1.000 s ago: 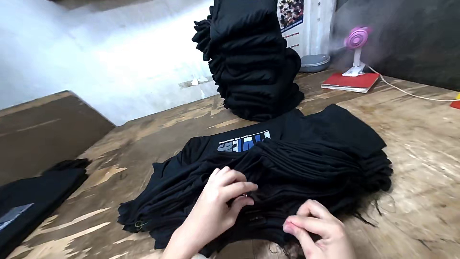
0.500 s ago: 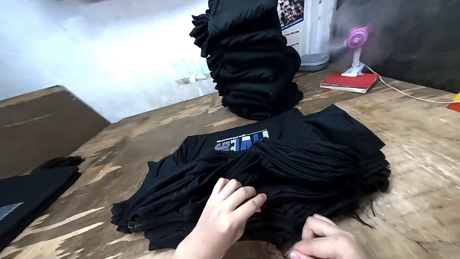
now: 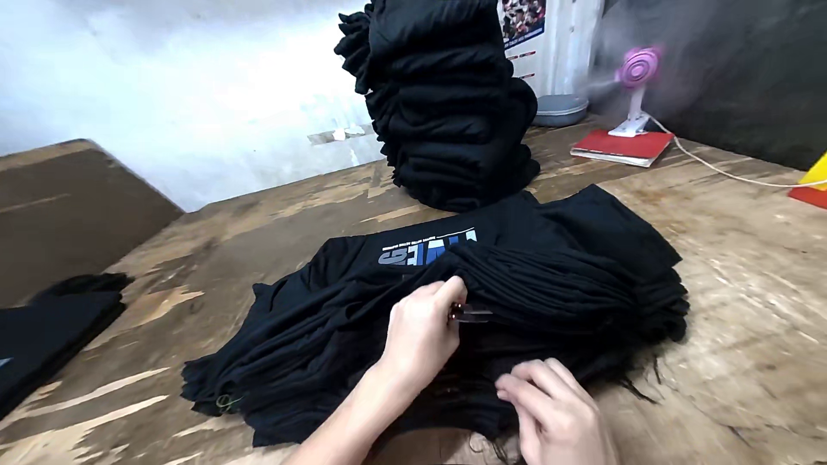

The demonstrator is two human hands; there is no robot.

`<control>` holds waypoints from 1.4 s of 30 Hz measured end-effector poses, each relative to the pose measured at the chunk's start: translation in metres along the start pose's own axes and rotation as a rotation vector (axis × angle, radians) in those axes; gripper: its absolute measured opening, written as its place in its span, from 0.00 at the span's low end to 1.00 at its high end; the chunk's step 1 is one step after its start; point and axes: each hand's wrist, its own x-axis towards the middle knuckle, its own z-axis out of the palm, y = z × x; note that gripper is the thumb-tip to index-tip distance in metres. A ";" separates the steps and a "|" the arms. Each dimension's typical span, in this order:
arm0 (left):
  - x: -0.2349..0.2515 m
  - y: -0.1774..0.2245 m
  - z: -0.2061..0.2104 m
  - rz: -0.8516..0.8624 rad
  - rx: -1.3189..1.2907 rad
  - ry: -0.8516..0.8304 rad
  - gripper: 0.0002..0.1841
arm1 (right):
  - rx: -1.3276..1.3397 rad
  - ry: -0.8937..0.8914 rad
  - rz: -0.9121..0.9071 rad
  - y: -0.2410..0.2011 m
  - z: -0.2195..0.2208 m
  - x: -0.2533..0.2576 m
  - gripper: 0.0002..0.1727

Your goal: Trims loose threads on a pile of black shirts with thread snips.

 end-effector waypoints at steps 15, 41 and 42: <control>0.007 -0.016 0.006 0.129 -0.193 -0.250 0.10 | -0.069 0.042 0.168 0.001 -0.003 0.004 0.09; -0.023 0.013 -0.017 0.415 0.019 0.049 0.10 | 0.265 0.100 0.059 0.000 -0.003 -0.005 0.09; -0.024 0.011 -0.019 0.334 -0.021 0.054 0.10 | 0.191 0.104 0.060 -0.002 -0.006 -0.005 0.13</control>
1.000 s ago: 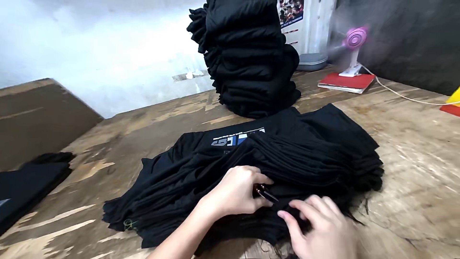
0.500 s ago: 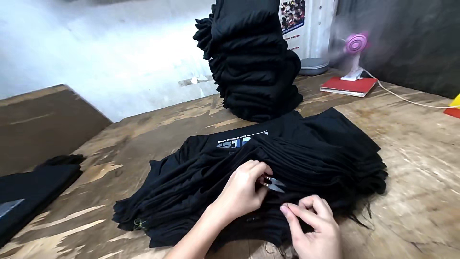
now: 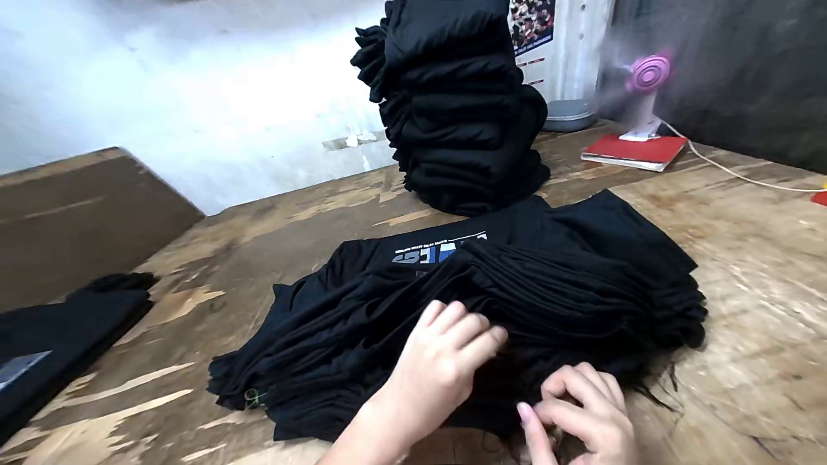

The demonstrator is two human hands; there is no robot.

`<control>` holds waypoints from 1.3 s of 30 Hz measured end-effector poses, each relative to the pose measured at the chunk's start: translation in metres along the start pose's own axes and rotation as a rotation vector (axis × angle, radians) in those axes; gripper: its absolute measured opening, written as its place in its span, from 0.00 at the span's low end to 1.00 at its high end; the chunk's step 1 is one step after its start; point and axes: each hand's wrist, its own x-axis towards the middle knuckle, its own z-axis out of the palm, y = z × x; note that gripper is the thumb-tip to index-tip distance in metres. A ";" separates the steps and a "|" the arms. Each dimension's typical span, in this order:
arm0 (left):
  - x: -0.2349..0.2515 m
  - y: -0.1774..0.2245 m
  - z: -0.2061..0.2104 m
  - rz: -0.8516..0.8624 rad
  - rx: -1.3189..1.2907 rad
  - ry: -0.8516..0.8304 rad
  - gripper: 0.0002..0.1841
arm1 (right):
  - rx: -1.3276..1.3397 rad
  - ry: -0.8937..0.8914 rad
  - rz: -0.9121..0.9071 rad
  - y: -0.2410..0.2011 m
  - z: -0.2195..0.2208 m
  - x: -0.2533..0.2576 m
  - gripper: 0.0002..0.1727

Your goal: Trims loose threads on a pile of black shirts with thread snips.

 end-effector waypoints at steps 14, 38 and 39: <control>-0.026 -0.003 -0.001 -0.410 -0.293 -0.025 0.15 | -0.456 0.083 0.032 -0.021 0.010 0.005 0.11; 0.025 -0.001 0.041 -0.370 -0.102 -0.023 0.09 | -0.114 -0.510 0.193 -0.019 -0.043 -0.013 0.09; 0.023 -0.005 0.046 -0.310 -0.125 -0.026 0.09 | -0.112 -0.603 0.223 -0.019 -0.052 -0.011 0.11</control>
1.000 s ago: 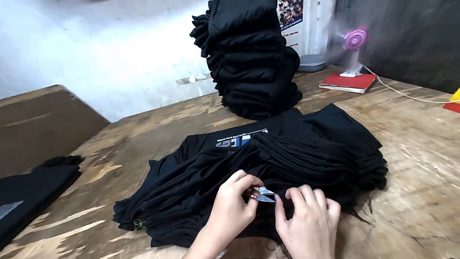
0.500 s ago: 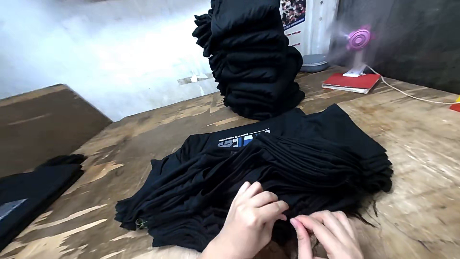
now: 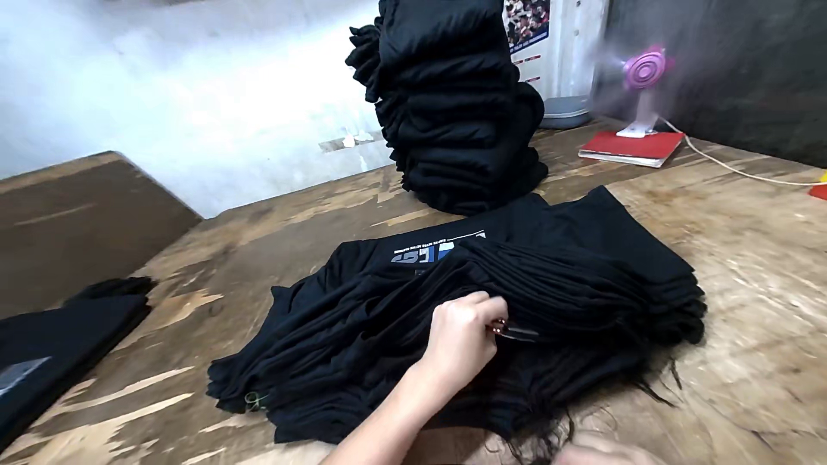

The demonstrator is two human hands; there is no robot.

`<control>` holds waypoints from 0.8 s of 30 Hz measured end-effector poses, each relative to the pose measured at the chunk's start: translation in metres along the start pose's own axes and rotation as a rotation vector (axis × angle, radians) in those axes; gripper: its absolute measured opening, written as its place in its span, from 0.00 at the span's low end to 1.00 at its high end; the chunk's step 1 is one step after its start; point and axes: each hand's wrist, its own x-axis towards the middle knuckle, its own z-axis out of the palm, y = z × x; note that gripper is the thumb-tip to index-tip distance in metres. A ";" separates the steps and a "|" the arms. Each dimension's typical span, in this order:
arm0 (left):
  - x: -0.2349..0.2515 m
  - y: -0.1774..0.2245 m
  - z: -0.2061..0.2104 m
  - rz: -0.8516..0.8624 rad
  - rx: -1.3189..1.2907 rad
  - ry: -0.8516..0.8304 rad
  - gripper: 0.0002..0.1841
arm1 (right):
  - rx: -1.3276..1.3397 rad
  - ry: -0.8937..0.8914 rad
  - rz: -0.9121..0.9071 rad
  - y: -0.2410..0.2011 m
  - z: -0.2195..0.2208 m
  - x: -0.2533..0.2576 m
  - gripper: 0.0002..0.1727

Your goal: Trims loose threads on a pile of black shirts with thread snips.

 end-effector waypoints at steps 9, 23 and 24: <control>-0.023 0.009 -0.026 0.089 -0.157 -0.183 0.13 | 0.224 0.628 0.036 0.013 0.042 0.045 0.04; -0.044 0.024 -0.029 0.461 0.227 0.105 0.11 | 0.201 0.652 -0.094 0.026 0.031 0.020 0.10; -0.043 0.023 -0.029 0.384 0.180 0.102 0.10 | 0.103 0.704 -0.060 0.030 0.029 0.023 0.12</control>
